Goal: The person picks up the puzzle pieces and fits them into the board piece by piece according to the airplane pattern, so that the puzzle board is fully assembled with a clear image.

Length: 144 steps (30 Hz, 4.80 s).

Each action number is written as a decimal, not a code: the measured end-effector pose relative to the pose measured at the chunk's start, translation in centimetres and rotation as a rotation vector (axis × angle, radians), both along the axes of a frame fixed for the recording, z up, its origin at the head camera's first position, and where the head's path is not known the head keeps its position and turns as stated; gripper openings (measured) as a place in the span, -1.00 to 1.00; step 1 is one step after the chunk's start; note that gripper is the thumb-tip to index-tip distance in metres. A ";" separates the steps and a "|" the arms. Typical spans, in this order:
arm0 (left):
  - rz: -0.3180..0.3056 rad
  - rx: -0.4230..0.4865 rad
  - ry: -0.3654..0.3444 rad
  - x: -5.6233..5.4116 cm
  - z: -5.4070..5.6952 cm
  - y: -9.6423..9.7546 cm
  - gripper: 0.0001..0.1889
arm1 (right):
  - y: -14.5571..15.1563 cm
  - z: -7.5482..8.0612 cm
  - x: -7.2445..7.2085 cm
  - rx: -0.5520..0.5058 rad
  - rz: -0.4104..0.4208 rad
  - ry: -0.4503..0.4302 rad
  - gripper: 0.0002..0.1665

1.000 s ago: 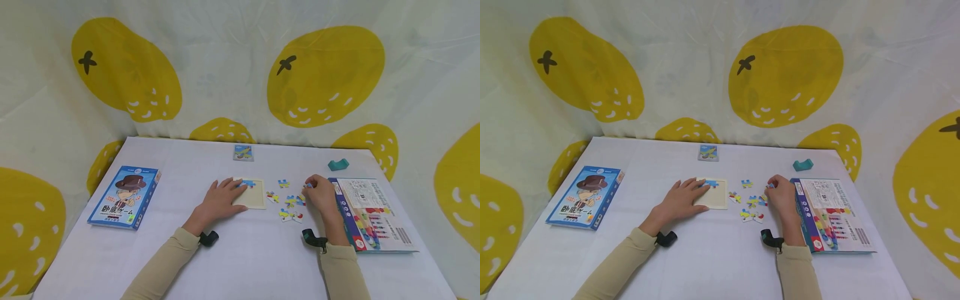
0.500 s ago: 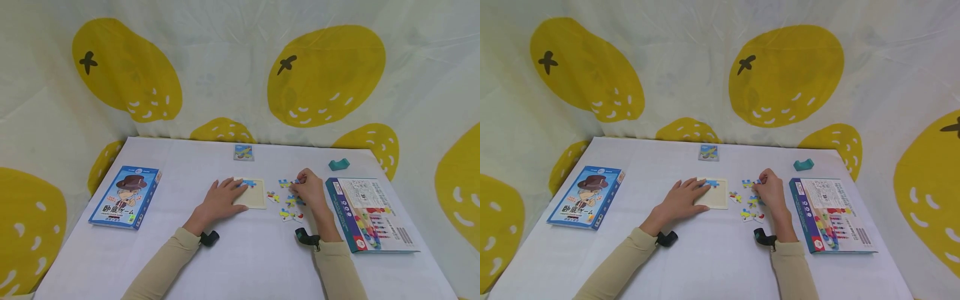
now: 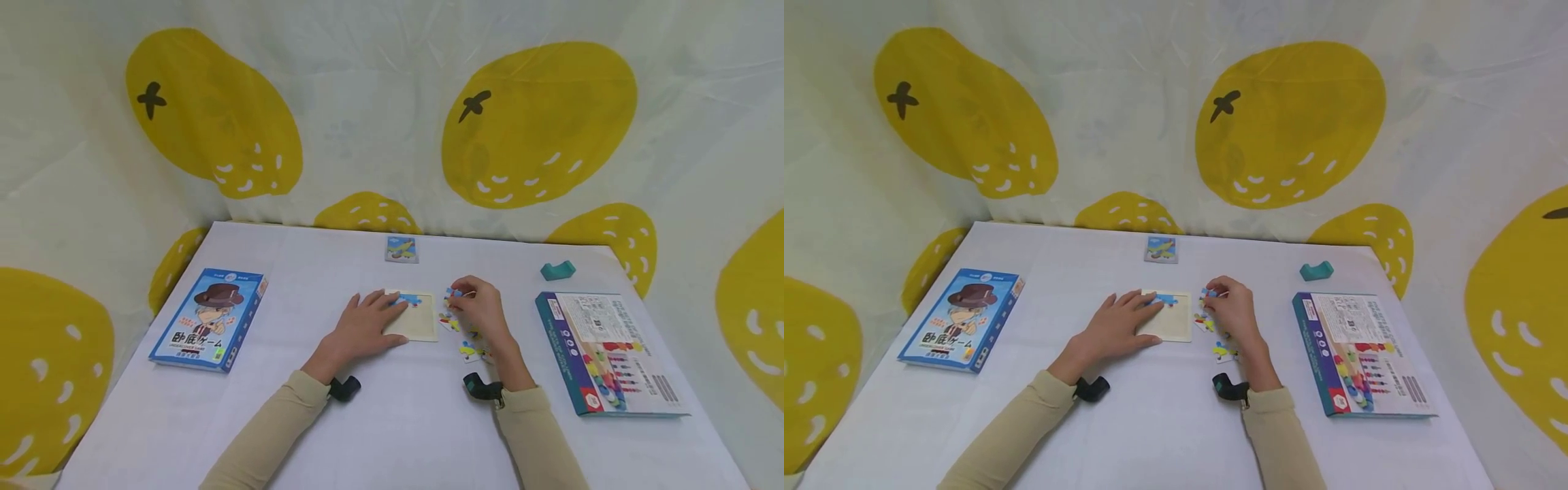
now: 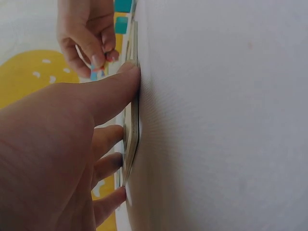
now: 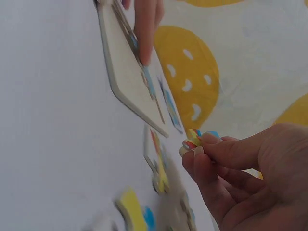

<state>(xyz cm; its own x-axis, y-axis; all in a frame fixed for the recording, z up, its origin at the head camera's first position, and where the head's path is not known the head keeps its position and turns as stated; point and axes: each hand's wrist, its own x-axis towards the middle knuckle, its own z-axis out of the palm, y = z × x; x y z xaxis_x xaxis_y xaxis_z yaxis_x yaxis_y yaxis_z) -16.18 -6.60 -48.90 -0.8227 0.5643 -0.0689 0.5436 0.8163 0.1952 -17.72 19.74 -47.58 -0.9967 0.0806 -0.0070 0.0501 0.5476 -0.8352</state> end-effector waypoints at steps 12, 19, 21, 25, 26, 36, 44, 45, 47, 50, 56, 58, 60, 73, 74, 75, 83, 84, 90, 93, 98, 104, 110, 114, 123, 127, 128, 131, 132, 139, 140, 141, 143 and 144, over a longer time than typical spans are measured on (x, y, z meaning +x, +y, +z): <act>0.004 0.003 0.000 0.0 0.2 0.1 -0.22 | -2.9 -0.7 -0.7 -0.049 0.030 -0.025 -0.78; 0.007 -0.004 0.000 -0.1 0.1 0.2 -0.22 | -3.8 -0.7 -0.9 -0.029 0.019 -0.051 -0.79; 0.007 0.000 0.000 -0.1 0.1 0.2 -0.23 | -4.1 -0.7 -0.9 -0.004 0.023 -0.040 -0.81; 0.008 -0.002 -0.001 0.0 0.2 0.2 -0.23 | -4.5 -0.6 -1.0 0.034 0.025 -0.010 -0.82; 0.009 -0.002 -0.002 0.0 0.2 0.2 -0.23 | -4.6 -0.6 -1.0 0.054 0.026 0.002 -0.81; -0.007 0.020 -0.003 0.0 0.3 0.0 -0.23 | -5.5 -1.2 -1.6 0.212 0.027 0.055 -0.90; -0.007 0.011 0.001 -0.1 0.0 0.0 -0.23 | -5.4 -1.6 -1.7 0.237 0.024 0.078 -0.92; -0.006 0.012 0.001 -0.1 0.0 0.0 -0.23 | -5.4 -1.6 -1.7 0.238 0.028 0.079 -0.91; -0.006 0.012 -0.001 -0.1 0.1 0.0 -0.23 | -5.3 -1.7 -1.8 0.237 0.041 0.080 -0.91; -0.011 0.017 -0.005 -0.1 0.3 0.0 -0.23 | -5.1 -1.7 -1.8 0.243 0.069 0.085 -0.92; -0.014 0.028 -0.015 -0.1 0.6 -0.1 -0.24 | -4.5 -1.3 -1.7 0.223 0.135 0.062 -0.88; -0.014 0.023 -0.019 -0.1 0.5 -0.1 -0.24 | -4.3 -1.2 -1.7 0.217 0.147 0.045 -0.86; -0.017 0.017 -0.024 -0.3 0.5 -0.3 -0.24 | -4.2 -1.2 -1.7 0.216 0.148 0.032 -0.83; -0.031 0.050 -0.110 -0.7 0.7 -2.4 -0.23 | -1.6 0.3 -1.2 0.169 0.100 0.037 -0.76; -0.030 0.054 -0.110 -0.7 0.7 -2.5 -0.23 | -1.3 0.4 -1.2 0.180 0.086 0.037 -0.75; -0.030 0.060 -0.110 -0.7 0.8 -2.6 -0.23 | -0.9 0.5 -1.2 0.186 0.074 0.034 -0.74; -0.034 0.093 -0.118 -0.7 1.2 -2.9 -0.24 | 2.1 0.3 -1.0 0.269 0.005 -0.039 -0.63; -0.034 0.092 -0.119 -0.7 1.2 -3.0 -0.23 | 2.3 0.4 -1.0 0.274 0.004 -0.051 -0.62; -0.026 0.085 -0.121 -0.7 1.0 -3.1 -0.24 | 2.5 1.0 -0.5 0.307 0.022 -0.166 -0.49; -0.024 0.083 -0.127 -0.7 0.9 -3.1 -0.24 | 2.3 1.0 -0.3 0.325 0.013 -0.191 -0.49; -0.023 0.104 -0.141 -0.7 1.0 -3.0 -0.24 | 2.1 0.5 -0.4 0.351 -0.016 -0.179 -0.51; -0.016 0.100 -0.137 -0.6 0.9 -3.0 -0.24 | 2.3 0.0 -0.8 0.317 -0.026 -0.198 -0.52; -0.019 0.108 -0.143 -0.7 0.8 -3.0 -0.25 | 2.7 -0.2 -1.1 0.262 -0.011 -0.211 -0.63; -0.026 0.104 -0.138 -0.9 0.7 -3.0 -0.24 | 3.0 -0.3 -1.0 0.239 0.006 -0.175 -0.68; -0.033 0.126 -0.144 -0.9 0.7 -3.2 -0.22 | 2.3 0.3 -0.9 0.179 0.033 -0.071 -0.82; -0.035 0.136 -0.143 -0.9 0.7 -3.3 -0.22 | 1.0 0.5 -0.8 0.154 0.072 -0.065 -0.85; -0.035 0.137 -0.144 -0.9 0.7 -3.3 -0.22 | 0.5 0.5 -0.8 0.149 0.085 -0.068 -0.85; -0.032 0.139 -0.146 -0.9 0.7 -3.3 -0.22 | -0.7 0.4 -0.7 0.116 0.136 -0.058 -0.86; -0.032 0.137 -0.145 -1.0 0.6 -3.3 -0.22 | -1.1 0.4 -0.7 0.105 0.152 -0.049 -0.86; -0.023 0.125 -0.139 -1.2 0.2 -3.3 -0.20 | -3.9 -0.1 -0.4 0.073 0.252 0.021 -0.87; -0.023 0.124 -0.136 -1.2 0.2 -3.3 -0.20 | -4.2 -0.2 -0.4 0.078 0.262 0.031 -0.87; -0.023 0.124 -0.134 -1.2 0.2 -3.3 -0.20 | -4.5 -0.3 -0.4 0.083 0.269 0.039 -0.87; -0.023 0.126 -0.131 -1.2 0.2 -3.3 -0.19 | -5.1 -0.4 -0.2 0.078 0.273 0.033 -0.88; -0.024 0.131 -0.132 -1.2 0.2 -3.3 -0.19 | -5.4 -0.5 -0.2 0.070 0.273 0.027 -0.89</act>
